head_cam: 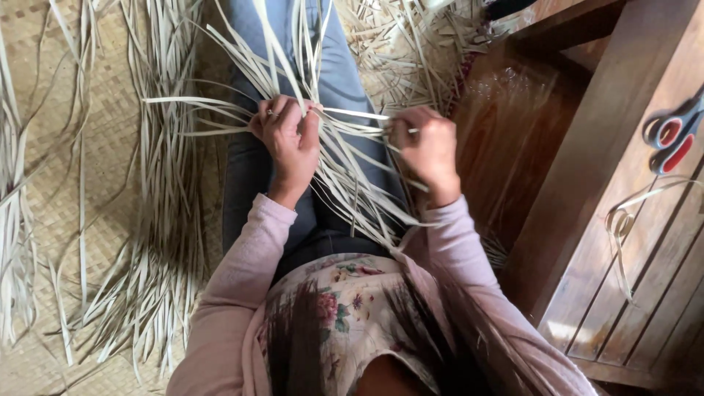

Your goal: Weaving long natural fiber strips together to create a mat or craft item

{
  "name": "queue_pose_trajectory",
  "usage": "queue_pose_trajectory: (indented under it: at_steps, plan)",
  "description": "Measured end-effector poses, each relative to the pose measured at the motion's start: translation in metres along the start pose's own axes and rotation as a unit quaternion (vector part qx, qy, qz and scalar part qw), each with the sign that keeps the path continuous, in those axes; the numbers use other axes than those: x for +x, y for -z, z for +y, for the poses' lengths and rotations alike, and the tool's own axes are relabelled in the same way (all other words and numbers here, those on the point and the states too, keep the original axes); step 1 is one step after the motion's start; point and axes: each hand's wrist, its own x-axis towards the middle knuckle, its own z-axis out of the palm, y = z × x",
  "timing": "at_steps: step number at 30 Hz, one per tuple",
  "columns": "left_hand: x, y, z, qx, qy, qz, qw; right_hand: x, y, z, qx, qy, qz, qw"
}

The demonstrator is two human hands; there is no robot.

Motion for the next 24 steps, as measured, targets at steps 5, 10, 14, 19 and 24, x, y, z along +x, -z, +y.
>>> queue_pose_trajectory:
  at_steps: [5,10,14,19,24]
  plan:
    - [0.003,0.005,0.001,-0.031,0.019,-0.023,0.999,-0.028,0.004,0.101,-0.217,-0.239,-0.071,0.944]
    - [0.006,0.010,0.009,-0.072,0.041,-0.030,0.996,0.025,0.025,-0.003,-0.168,-0.066,-0.004,0.984]
    - [0.005,0.013,0.004,-0.071,0.061,-0.043,0.995,0.036,-0.016,-0.059,-0.087,0.195,-0.039,0.976]
    - [0.000,0.009,0.001,-0.025,0.085,-0.032,0.996,0.008,-0.046,-0.070,-0.073,0.265,0.014,0.961]
    - [-0.001,0.011,-0.006,0.102,-0.007,-0.076,0.992,0.009,-0.036,-0.075,-0.004,0.306,-0.041,0.951]
